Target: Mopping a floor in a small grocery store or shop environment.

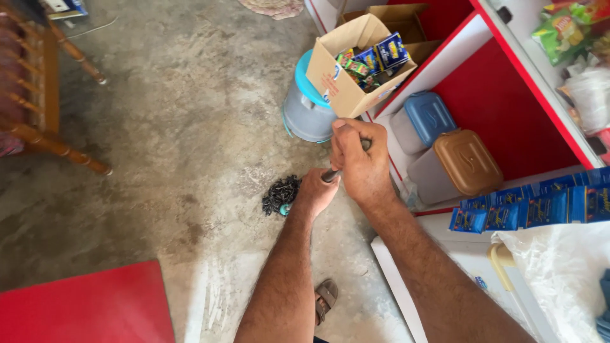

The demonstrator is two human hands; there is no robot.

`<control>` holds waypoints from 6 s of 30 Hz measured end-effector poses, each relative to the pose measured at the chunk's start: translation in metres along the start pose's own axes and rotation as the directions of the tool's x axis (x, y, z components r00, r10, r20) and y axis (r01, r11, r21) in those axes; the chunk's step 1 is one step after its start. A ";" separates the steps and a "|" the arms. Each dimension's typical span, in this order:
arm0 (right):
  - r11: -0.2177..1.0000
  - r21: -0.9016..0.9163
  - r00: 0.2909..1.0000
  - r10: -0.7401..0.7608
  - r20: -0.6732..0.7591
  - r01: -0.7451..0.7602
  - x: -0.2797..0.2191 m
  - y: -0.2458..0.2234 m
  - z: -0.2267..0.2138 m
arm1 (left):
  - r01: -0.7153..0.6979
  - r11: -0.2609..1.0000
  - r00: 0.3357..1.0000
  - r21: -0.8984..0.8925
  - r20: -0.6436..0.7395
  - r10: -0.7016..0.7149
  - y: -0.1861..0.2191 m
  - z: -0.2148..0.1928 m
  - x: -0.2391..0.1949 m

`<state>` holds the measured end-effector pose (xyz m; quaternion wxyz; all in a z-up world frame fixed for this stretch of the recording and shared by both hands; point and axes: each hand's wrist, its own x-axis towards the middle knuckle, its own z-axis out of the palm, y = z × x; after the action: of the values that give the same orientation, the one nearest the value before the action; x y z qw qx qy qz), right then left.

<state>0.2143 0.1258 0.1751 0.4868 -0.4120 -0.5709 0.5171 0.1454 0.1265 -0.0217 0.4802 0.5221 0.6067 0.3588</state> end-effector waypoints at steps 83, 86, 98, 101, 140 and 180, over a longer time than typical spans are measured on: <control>0.773 -0.527 0.506 -0.316 -0.802 -0.353 -0.002 0.082 -0.073 | -0.703 0.704 0.406 0.099 0.869 0.283 0.039 0.163 0.119; 0.879 -0.465 0.462 -0.368 -0.807 -0.111 0.021 0.069 -0.088 | -0.709 0.678 0.417 0.196 0.891 0.178 0.084 0.140 0.137; 0.936 -0.349 0.463 -0.325 -0.825 0.035 0.070 0.054 -0.083 | -0.697 0.631 0.580 0.341 0.786 0.215 0.101 0.103 0.183; 0.946 -0.323 0.477 -0.287 -0.831 0.008 0.061 0.051 -0.094 | -0.692 0.653 0.599 0.309 0.751 0.280 0.089 0.122 0.180; 0.924 -0.375 0.609 -0.255 -0.751 -0.076 0.022 0.054 -0.086 | 0.584 0.384 0.686 -0.715 0.688 0.238 -0.007 0.146 0.130; 0.846 -0.469 0.474 -0.315 -0.822 -0.252 0.056 0.024 -0.068 | 0.913 0.080 0.267 -0.400 0.733 0.625 0.020 0.144 0.154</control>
<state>0.2697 0.1961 0.1579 0.5845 -0.7233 -0.3653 0.0417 0.2900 0.2713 -0.0752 0.9703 0.0282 -0.1618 0.1777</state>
